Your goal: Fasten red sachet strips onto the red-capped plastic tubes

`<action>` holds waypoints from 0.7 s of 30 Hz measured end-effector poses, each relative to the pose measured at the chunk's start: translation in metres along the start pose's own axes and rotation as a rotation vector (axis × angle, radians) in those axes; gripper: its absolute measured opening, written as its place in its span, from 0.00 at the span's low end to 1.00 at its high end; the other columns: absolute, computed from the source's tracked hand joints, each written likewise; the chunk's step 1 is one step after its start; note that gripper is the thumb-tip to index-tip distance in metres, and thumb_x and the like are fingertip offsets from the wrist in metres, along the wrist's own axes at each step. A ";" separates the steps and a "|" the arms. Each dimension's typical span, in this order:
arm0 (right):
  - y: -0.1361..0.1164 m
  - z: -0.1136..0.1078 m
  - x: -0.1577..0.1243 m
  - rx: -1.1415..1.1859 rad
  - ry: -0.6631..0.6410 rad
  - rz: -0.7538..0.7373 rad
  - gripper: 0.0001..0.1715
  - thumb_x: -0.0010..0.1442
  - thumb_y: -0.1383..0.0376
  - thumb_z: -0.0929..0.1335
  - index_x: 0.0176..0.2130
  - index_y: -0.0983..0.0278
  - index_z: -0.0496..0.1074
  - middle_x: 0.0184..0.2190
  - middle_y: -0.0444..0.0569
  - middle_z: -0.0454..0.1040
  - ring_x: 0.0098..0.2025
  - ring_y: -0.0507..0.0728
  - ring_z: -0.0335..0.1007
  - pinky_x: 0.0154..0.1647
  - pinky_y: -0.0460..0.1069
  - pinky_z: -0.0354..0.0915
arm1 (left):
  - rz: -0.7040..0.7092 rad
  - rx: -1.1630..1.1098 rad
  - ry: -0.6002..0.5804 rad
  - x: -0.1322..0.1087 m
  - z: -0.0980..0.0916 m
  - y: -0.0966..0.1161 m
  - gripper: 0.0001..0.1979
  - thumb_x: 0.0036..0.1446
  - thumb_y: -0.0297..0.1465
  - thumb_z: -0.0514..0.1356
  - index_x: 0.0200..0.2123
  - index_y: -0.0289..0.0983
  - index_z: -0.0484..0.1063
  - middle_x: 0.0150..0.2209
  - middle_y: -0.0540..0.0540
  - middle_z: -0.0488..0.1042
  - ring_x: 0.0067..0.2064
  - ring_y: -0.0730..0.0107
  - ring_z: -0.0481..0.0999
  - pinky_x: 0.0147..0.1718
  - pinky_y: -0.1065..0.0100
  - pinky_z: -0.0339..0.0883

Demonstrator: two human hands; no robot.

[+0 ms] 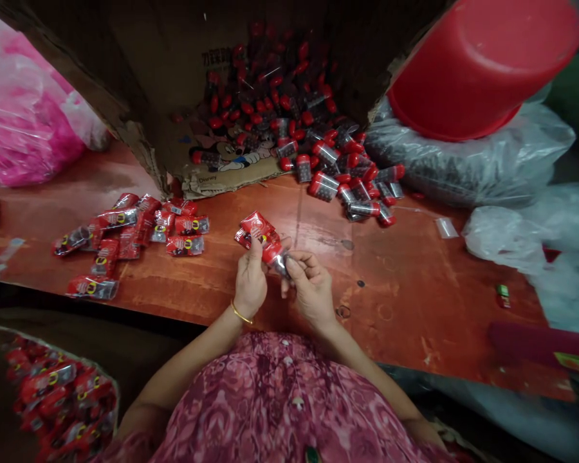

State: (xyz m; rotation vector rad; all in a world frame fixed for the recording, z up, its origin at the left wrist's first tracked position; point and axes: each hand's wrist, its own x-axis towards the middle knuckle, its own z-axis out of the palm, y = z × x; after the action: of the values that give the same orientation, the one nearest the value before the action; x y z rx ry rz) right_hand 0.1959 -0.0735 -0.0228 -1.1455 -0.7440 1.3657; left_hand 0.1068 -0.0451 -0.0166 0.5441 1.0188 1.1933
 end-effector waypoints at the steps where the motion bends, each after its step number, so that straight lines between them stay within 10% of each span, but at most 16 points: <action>1: -0.001 0.000 0.000 -0.037 0.036 -0.060 0.17 0.51 0.54 0.70 0.33 0.62 0.65 0.15 0.34 0.66 0.12 0.46 0.58 0.12 0.41 0.58 | 0.026 -0.005 -0.021 -0.001 0.001 -0.001 0.25 0.50 0.53 0.56 0.32 0.37 0.77 0.34 0.42 0.80 0.43 0.60 0.77 0.41 0.66 0.69; 13: 0.004 -0.012 0.006 -0.320 0.076 -0.304 0.10 0.54 0.60 0.68 0.36 0.61 0.66 0.27 0.40 0.71 0.23 0.48 0.65 0.25 0.44 0.65 | -0.001 -0.039 -0.037 0.008 0.000 0.001 0.18 0.34 0.39 0.71 0.27 0.33 0.75 0.27 0.48 0.77 0.29 0.74 0.74 0.34 0.72 0.67; 21: 0.011 -0.005 0.009 -0.049 0.078 -0.093 0.17 0.53 0.53 0.68 0.35 0.61 0.63 0.17 0.34 0.65 0.14 0.46 0.60 0.14 0.42 0.60 | -0.019 0.041 -0.143 0.004 0.002 -0.003 0.19 0.43 0.46 0.65 0.25 0.34 0.73 0.18 0.51 0.70 0.16 0.79 0.63 0.15 0.74 0.58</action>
State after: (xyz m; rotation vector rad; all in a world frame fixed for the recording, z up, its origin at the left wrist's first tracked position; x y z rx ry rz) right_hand 0.1981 -0.0672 -0.0360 -1.1818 -0.7682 1.2247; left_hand 0.1103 -0.0415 -0.0190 0.6418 0.9263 1.1028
